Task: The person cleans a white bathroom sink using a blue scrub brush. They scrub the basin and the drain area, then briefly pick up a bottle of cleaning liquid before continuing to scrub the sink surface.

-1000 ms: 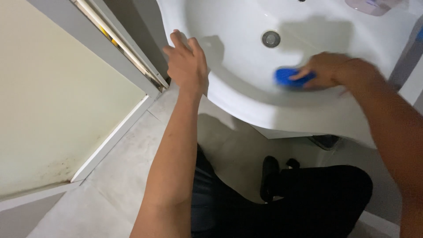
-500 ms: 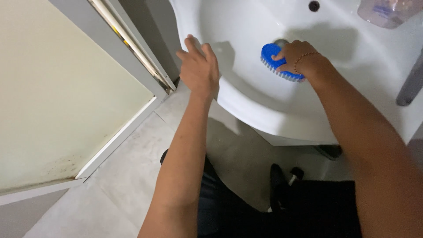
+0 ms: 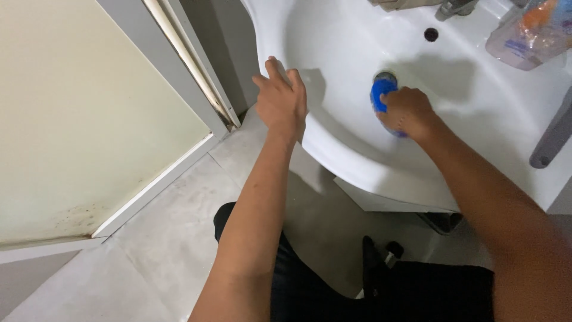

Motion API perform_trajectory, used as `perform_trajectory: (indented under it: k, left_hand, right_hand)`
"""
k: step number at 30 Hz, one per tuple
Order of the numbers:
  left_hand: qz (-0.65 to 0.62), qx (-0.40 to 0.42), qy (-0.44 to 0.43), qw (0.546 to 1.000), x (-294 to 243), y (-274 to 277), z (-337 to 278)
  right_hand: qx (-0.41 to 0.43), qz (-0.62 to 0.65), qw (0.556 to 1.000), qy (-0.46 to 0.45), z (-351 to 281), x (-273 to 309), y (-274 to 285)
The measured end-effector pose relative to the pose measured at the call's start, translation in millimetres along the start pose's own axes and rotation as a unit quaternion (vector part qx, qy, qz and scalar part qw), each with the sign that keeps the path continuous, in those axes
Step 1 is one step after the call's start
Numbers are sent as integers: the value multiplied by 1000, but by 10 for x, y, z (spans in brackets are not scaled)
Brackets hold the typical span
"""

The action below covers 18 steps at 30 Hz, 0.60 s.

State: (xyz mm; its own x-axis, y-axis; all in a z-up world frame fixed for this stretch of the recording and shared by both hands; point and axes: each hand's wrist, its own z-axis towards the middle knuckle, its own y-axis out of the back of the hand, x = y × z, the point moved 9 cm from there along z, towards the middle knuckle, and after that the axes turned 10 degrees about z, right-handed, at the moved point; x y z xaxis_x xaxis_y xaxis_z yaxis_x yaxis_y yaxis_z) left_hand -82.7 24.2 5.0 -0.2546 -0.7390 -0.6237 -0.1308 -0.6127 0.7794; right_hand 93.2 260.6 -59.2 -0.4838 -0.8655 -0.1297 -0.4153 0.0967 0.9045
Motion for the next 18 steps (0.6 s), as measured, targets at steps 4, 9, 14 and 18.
perform_trajectory:
  k: [4, 9, 14, 18]
  left_hand:
    - [14, 13, 2, 1000, 16, -23, 13]
    - [36, -26, -29, 999, -14, -45, 54]
    - [9, -27, -7, 1000, 13, -37, 21]
    - [98, 70, 2, 993, 11, -223, 110]
  right_hand:
    - [72, -24, 997, 3, -307, -242, -101]
    - [199, 123, 969, -83, -645, -427, -107]
    - [148, 152, 976, -40, -427, -306, -162]
    - [87, 242, 966, 6, -341, 6, 21]
